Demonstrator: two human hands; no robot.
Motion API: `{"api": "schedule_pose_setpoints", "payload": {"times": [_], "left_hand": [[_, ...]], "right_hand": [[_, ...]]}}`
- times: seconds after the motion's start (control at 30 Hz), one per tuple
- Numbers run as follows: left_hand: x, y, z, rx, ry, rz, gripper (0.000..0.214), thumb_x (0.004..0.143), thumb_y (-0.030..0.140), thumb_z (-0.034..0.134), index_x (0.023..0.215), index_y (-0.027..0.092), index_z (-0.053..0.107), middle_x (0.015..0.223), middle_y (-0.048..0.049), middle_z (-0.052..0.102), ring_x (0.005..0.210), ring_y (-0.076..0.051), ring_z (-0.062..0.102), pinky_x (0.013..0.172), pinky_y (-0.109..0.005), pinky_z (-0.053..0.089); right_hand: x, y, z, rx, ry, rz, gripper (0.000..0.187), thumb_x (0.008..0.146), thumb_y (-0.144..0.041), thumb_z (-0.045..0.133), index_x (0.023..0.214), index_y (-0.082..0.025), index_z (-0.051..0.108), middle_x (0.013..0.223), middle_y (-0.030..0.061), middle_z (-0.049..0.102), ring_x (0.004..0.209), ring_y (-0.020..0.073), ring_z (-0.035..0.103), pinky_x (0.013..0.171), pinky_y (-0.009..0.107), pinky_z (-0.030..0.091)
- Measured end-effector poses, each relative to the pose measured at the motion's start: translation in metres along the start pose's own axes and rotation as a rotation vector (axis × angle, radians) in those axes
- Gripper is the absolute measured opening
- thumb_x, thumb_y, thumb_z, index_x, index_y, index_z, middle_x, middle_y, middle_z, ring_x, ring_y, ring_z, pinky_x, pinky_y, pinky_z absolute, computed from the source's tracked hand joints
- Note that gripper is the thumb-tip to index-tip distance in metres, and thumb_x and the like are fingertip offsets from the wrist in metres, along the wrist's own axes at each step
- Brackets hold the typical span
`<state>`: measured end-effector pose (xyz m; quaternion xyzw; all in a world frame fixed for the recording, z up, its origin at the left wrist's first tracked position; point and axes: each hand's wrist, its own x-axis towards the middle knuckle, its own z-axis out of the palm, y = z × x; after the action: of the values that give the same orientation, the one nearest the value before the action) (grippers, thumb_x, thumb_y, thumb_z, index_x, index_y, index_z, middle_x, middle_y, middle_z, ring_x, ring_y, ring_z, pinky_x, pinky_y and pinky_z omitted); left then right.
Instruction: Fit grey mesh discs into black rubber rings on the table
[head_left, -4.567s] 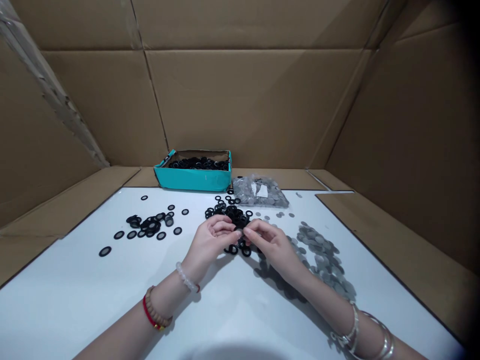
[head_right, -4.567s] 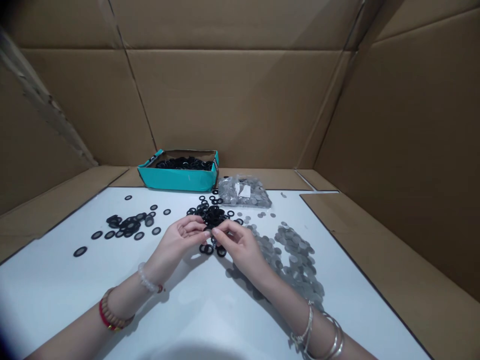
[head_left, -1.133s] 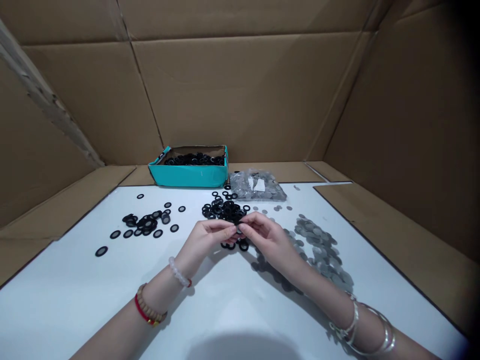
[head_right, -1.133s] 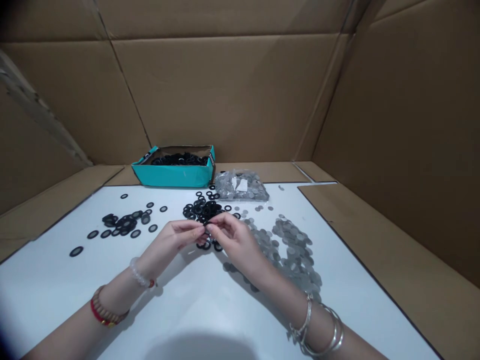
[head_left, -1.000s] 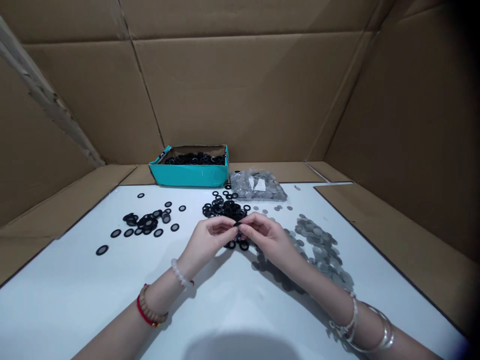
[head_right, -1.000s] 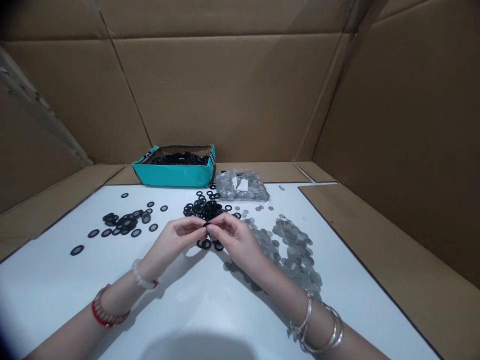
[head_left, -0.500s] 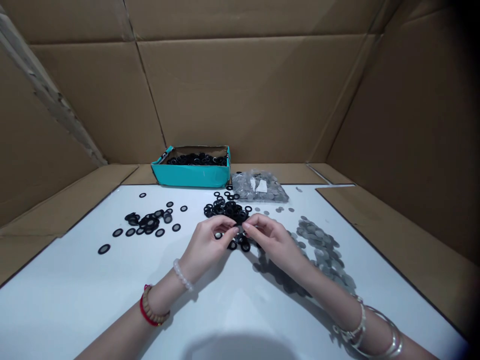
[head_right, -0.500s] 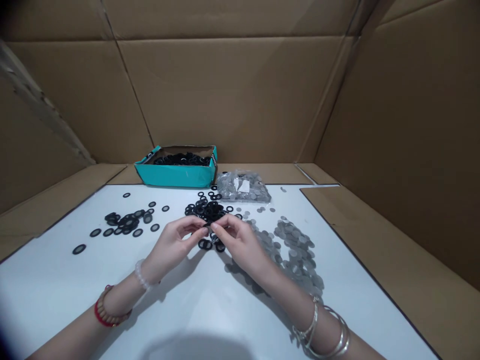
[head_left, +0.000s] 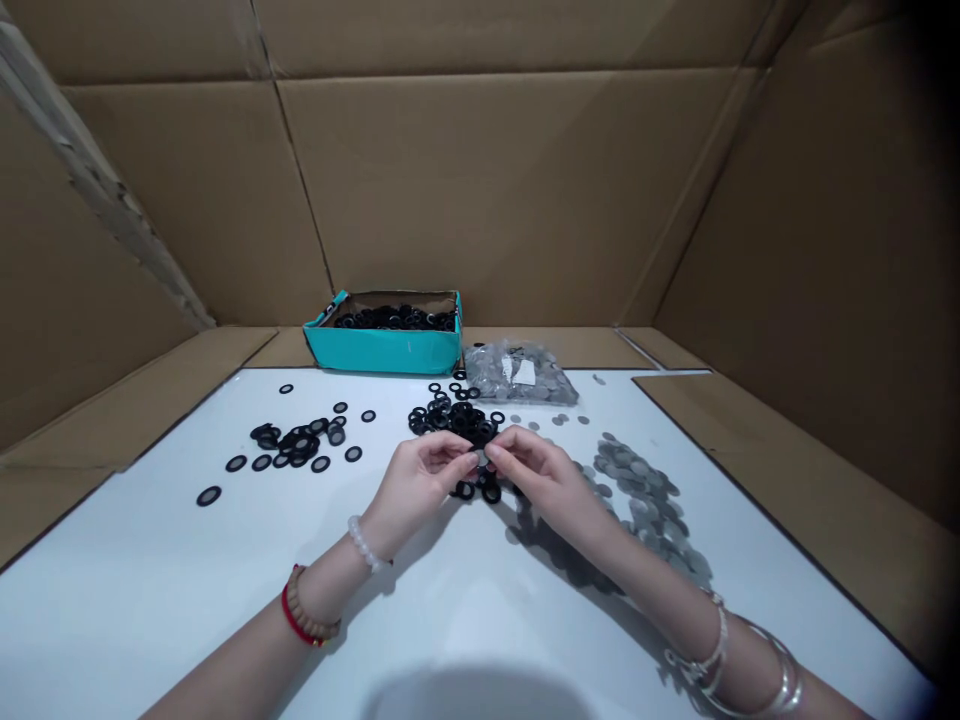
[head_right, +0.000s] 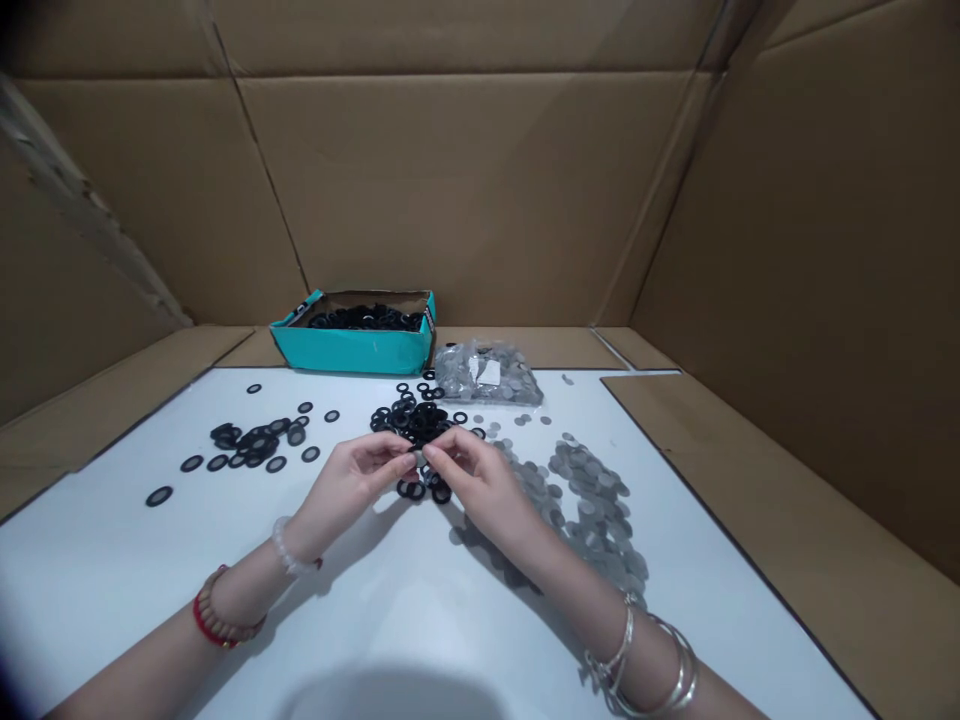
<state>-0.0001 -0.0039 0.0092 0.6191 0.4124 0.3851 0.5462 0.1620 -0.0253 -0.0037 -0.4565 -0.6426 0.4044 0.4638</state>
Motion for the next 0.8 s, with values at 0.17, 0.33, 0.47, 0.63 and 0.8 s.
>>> {"api": "schedule_pose_setpoints", "payload": {"times": [0.17, 0.33, 0.47, 0.63, 0.8], "left_hand": [[0.003, -0.004, 0.001, -0.098, -0.004, -0.106, 0.020, 0.066, 0.030, 0.068, 0.070, 0.012, 0.059, 0.063, -0.0006, 0.058, 0.062, -0.011, 0.054, 0.062, -0.023, 0.043], [0.004, -0.011, -0.001, -0.321, -0.127, -0.222, 0.021, 0.066, 0.031, 0.070, 0.067, 0.013, 0.059, 0.069, -0.0009, 0.059, 0.068, -0.010, 0.055, 0.070, -0.024, 0.043], [0.005, -0.012, -0.002, -0.317, -0.150, -0.219, 0.022, 0.064, 0.033, 0.071, 0.070, 0.014, 0.060, 0.073, -0.0022, 0.060, 0.070, -0.012, 0.056, 0.070, -0.026, 0.043], [0.004, -0.010, 0.001, -0.220, -0.046, -0.192, 0.022, 0.060, 0.028, 0.073, 0.072, 0.015, 0.060, 0.069, -0.0002, 0.059, 0.067, -0.012, 0.055, 0.063, -0.024, 0.041], [0.006, -0.008, 0.000, -0.240, -0.015, -0.199, 0.023, 0.063, 0.030, 0.071, 0.075, 0.014, 0.060, 0.069, -0.0010, 0.059, 0.066, -0.011, 0.056, 0.065, -0.024, 0.043]], "right_hand": [[0.006, 0.007, 0.001, 0.193, 0.027, 0.083, 0.029, 0.071, -0.035, 0.066, 0.089, -0.019, 0.050, 0.078, -0.0002, 0.051, 0.072, 0.0133, 0.053, 0.064, 0.024, 0.045], [0.007, 0.005, -0.002, 0.272, 0.045, 0.206, 0.028, 0.064, -0.035, 0.071, 0.079, -0.018, 0.054, 0.076, 0.0009, 0.057, 0.072, 0.0143, 0.057, 0.071, 0.029, 0.047], [0.008, 0.003, -0.004, 0.266, 0.024, 0.220, 0.024, 0.064, -0.034, 0.070, 0.077, -0.018, 0.058, 0.077, 0.0012, 0.060, 0.074, 0.0152, 0.059, 0.072, 0.029, 0.048], [0.005, 0.011, 0.002, 0.129, 0.021, 0.066, 0.015, 0.074, -0.029, 0.062, 0.084, -0.018, 0.061, 0.083, 0.0033, 0.063, 0.078, 0.0162, 0.060, 0.072, 0.028, 0.048], [0.008, 0.012, -0.005, 0.070, 0.023, 0.019, 0.012, 0.075, -0.030, 0.059, 0.077, -0.019, 0.059, 0.078, 0.0021, 0.060, 0.075, 0.0160, 0.059, 0.071, 0.029, 0.048]]}}
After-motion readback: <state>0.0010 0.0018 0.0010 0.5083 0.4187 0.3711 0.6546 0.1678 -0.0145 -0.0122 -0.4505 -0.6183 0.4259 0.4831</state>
